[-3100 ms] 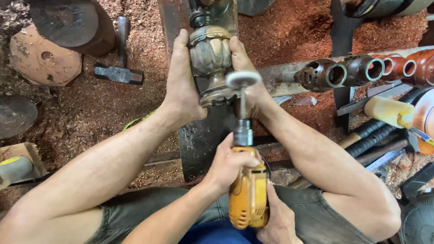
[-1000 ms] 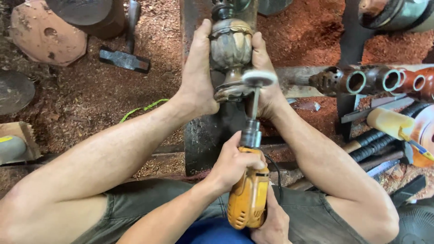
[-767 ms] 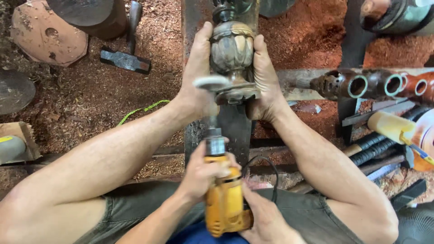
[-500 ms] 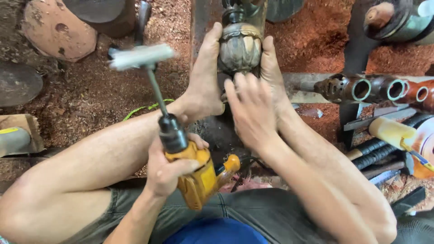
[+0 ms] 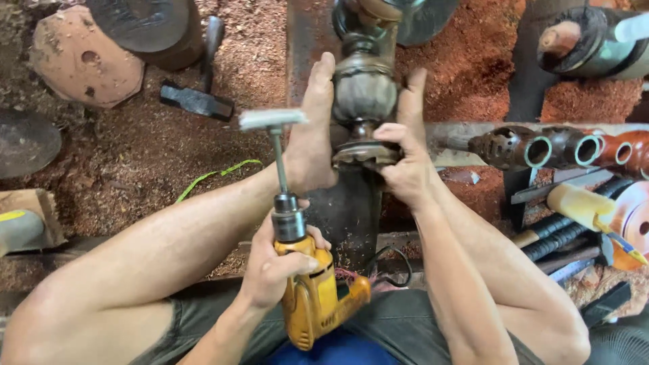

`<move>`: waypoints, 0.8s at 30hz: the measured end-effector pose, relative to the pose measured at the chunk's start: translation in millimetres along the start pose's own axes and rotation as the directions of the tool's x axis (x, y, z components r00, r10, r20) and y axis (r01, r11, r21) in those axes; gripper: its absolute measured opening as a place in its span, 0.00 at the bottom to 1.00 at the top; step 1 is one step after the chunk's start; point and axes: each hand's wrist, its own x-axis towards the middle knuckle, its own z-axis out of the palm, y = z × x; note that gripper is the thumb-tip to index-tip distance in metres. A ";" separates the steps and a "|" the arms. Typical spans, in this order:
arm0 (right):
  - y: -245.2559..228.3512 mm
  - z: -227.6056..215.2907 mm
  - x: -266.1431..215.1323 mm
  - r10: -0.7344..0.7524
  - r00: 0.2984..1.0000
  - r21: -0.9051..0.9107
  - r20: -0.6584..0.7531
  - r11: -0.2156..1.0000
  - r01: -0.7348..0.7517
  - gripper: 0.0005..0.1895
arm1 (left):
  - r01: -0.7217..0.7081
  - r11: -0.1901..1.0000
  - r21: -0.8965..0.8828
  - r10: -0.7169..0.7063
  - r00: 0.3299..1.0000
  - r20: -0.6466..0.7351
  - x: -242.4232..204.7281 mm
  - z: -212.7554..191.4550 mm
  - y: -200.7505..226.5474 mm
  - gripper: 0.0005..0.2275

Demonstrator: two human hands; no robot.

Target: The person is using a drill with a polishing attachment to buff a decorative wooden piece held between their feet in a workshop setting.

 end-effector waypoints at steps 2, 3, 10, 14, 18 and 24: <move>-15.3 2.8 -2.1 -0.042 0.999 -0.157 0.019 0.987 0.045 0.26 | 0.080 0.997 -0.010 -0.079 0.996 0.034 1.0 7.4 2.2 0.35; -38.6 8.3 0.2 -0.043 0.999 -0.157 0.007 0.987 0.044 0.26 | 0.083 0.997 -0.002 -0.083 0.996 0.043 1.6 12.7 0.4 0.35; -103.8 38.0 66.1 0.428 0.879 0.656 0.210 0.605 -0.451 0.31 | 0.221 0.972 -0.077 -0.215 0.973 0.081 15.7 56.4 1.7 0.34; -87.3 33.4 65.9 0.353 0.847 0.855 0.398 0.191 -0.482 0.37 | 0.342 0.939 -0.047 -0.341 0.940 0.028 27.6 95.4 -6.5 0.25; -80.6 34.3 72.0 0.176 0.885 0.886 0.432 0.099 -0.452 0.36 | 0.414 0.910 -0.015 -0.414 0.910 0.001 34.6 120.7 -34.7 0.21; -91.0 34.0 75.5 0.486 0.799 0.870 0.353 0.144 -0.472 0.34 | 0.525 0.850 -0.044 -0.527 0.842 -0.116 38.3 125.6 -31.4 0.21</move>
